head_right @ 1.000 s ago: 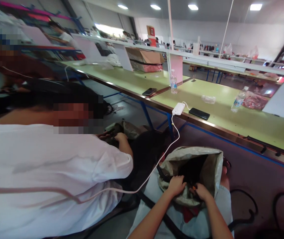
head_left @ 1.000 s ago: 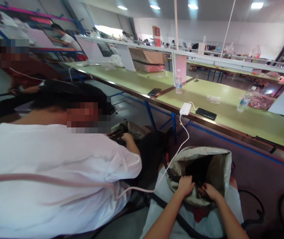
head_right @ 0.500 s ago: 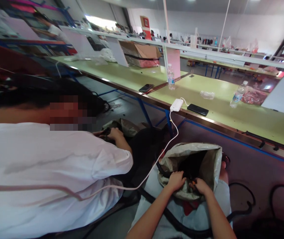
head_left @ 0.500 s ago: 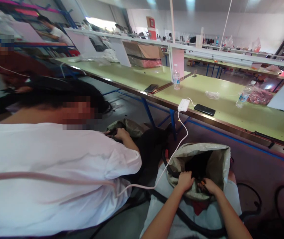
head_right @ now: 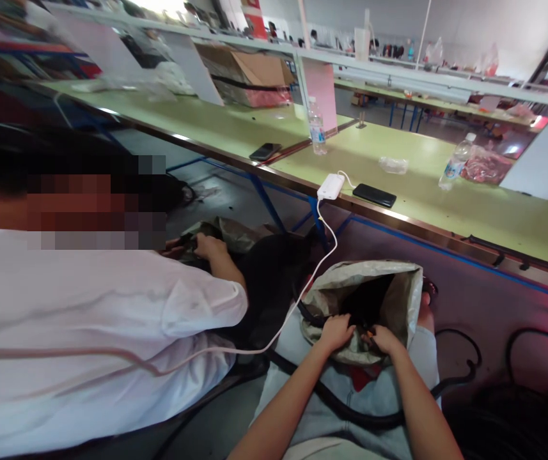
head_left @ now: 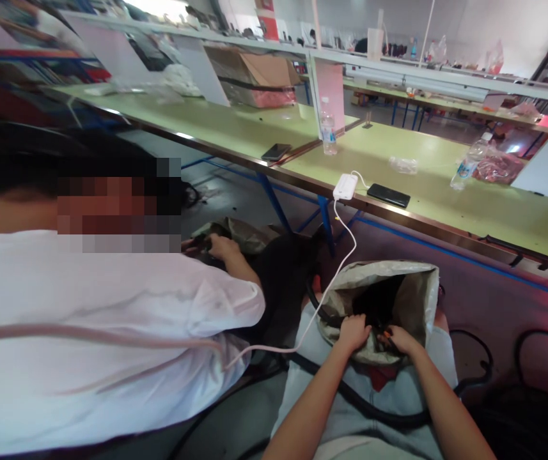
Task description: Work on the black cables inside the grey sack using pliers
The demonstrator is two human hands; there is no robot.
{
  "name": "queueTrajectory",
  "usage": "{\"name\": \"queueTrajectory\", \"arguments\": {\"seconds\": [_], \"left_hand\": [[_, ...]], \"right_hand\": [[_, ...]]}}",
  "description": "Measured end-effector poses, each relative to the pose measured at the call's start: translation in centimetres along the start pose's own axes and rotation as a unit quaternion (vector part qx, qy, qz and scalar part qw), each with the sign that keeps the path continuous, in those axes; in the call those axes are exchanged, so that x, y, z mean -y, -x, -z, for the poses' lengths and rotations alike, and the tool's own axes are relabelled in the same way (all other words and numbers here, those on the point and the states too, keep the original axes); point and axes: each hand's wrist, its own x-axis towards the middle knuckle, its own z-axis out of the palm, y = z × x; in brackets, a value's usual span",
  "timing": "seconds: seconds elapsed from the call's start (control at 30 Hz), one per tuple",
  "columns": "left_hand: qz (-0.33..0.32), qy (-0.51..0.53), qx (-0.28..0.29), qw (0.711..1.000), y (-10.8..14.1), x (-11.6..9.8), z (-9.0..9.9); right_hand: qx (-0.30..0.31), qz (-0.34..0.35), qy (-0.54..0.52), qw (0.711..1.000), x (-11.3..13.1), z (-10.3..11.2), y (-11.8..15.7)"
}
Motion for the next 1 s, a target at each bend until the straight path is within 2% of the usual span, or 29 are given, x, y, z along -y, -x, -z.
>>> {"name": "queueTrajectory", "arguments": {"seconds": [0.2,0.5,0.57,0.73,0.93,1.0], "left_hand": [[-0.008,-0.005,-0.009,1.000,-0.4,0.3,-0.6],[-0.007,0.000,0.006,1.000,-1.0,0.8,-0.7],[-0.010,0.003,0.010,1.000,-0.9,0.8,-0.6],[-0.023,0.008,0.019,1.000,-0.3,0.6,-0.3],[-0.001,0.003,0.015,1.000,-0.3,0.5,-0.3],[0.007,0.016,0.013,1.000,-0.7,0.8,-0.6]], "right_hand": [[-0.001,-0.006,0.011,1.000,0.3,0.2,0.2],[-0.017,-0.019,0.013,1.000,0.4,0.9,0.7],[-0.025,-0.015,0.003,1.000,0.4,0.7,0.8],[0.010,0.016,-0.073,0.997,0.2,0.0,0.5],[0.014,-0.002,-0.076,0.997,-1.4,-1.0,-1.2],[-0.008,0.001,-0.097,0.995,-1.7,-1.4,-1.6]]}}
